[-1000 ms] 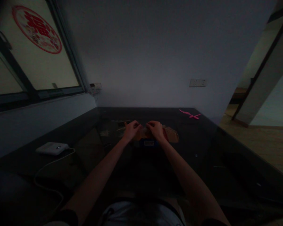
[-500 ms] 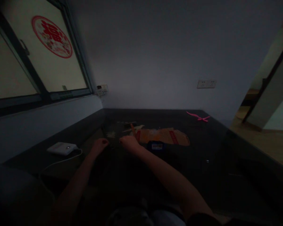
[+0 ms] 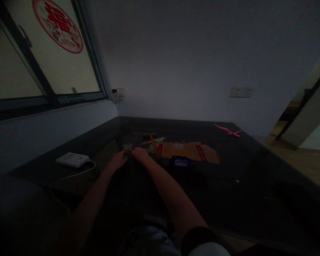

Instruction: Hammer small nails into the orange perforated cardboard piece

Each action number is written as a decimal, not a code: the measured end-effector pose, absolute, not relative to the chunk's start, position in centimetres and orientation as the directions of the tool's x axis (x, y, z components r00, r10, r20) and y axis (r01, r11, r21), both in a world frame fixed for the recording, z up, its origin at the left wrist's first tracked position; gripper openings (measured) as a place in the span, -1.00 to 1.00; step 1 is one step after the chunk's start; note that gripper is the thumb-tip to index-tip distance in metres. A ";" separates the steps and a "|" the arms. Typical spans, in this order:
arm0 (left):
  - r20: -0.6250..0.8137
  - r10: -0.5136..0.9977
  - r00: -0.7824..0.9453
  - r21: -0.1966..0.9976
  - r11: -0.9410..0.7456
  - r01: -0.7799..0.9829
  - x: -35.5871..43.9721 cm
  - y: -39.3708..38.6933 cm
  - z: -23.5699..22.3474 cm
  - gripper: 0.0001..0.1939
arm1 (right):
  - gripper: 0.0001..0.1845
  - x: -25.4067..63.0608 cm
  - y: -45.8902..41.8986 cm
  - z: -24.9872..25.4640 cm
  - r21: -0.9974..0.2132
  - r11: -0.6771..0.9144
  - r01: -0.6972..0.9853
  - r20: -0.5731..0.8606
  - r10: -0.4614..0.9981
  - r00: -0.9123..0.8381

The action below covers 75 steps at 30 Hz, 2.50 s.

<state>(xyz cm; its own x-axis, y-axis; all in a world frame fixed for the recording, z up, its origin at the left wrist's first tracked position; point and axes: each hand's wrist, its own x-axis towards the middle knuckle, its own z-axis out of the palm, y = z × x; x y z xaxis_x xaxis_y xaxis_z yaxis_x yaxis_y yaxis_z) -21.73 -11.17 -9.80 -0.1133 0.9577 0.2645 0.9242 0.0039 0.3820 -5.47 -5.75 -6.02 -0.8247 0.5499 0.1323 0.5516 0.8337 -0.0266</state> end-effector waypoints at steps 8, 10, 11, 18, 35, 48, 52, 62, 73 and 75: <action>0.247 0.947 -0.207 0.285 0.133 0.949 -20.3 -11.5 -9.0 -0.78 | -0.71 -4.7 -6.3 -6.1 -0.167 0.862 0.479 0.202 0.506 -0.839; 0.269 0.946 -0.180 0.258 0.110 0.960 -20.2 -11.3 -9.0 -0.77 | -0.72 -4.0 -6.5 -6.0 -0.213 0.859 0.465 0.247 0.508 -0.825; 0.282 0.947 -0.156 0.244 0.087 0.966 -20.1 -11.3 -9.0 -0.76 | -0.72 -3.5 -6.7 -5.9 -0.235 0.858 0.457 0.272 0.510 -0.816; 0.283 0.946 0.160 0.167 -0.213 0.963 -18.0 -10.9 -10.3 -0.54 | -0.77 4.2 -10.4 -6.4 -0.347 0.864 0.366 0.409 0.490 -0.770; 0.382 0.913 0.142 0.226 -0.241 0.944 -19.2 -9.8 -11.2 -0.68 | -0.73 6.4 -11.4 -8.7 -0.219 0.872 0.437 0.305 0.487 -0.818; 0.421 0.896 0.141 0.306 -0.287 0.908 -20.0 -9.3 -11.9 -0.71 | -0.69 -2.6 -11.6 -8.7 -0.255 0.782 0.569 0.245 0.621 -0.744; 0.403 0.903 0.146 0.308 -0.284 0.908 -20.1 -9.3 -11.8 -0.63 | -0.69 -3.6 -11.3 -8.2 -0.382 0.738 0.556 0.258 0.663 -0.702; 0.360 0.922 0.142 0.300 -0.258 0.918 -19.0 -10.2 -11.3 -0.63 | -0.67 7.3 -14.7 -7.1 -0.620 0.699 0.356 0.318 0.639 -0.700; 0.542 0.778 0.318 0.266 -0.518 0.813 -7.3 -9.7 -2.0 -0.36 | -0.79 25.4 -11.8 -8.6 -0.734 0.438 0.519 0.253 0.885 -0.390; 0.456 0.743 0.490 0.241 -0.634 0.735 -2.9 -9.1 0.1 -0.08 | -0.78 26.2 -10.8 -9.1 -0.762 0.374 0.529 0.218 0.917 -0.335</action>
<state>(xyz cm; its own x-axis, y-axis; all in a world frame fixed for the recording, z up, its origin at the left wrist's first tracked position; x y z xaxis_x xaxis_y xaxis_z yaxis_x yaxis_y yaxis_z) -2.94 -9.07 0.15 0.4903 0.7425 0.4563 0.7353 -0.6335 0.2409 26.16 -10.79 -9.12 -0.3349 0.9167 0.2181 0.5288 0.3744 -0.7617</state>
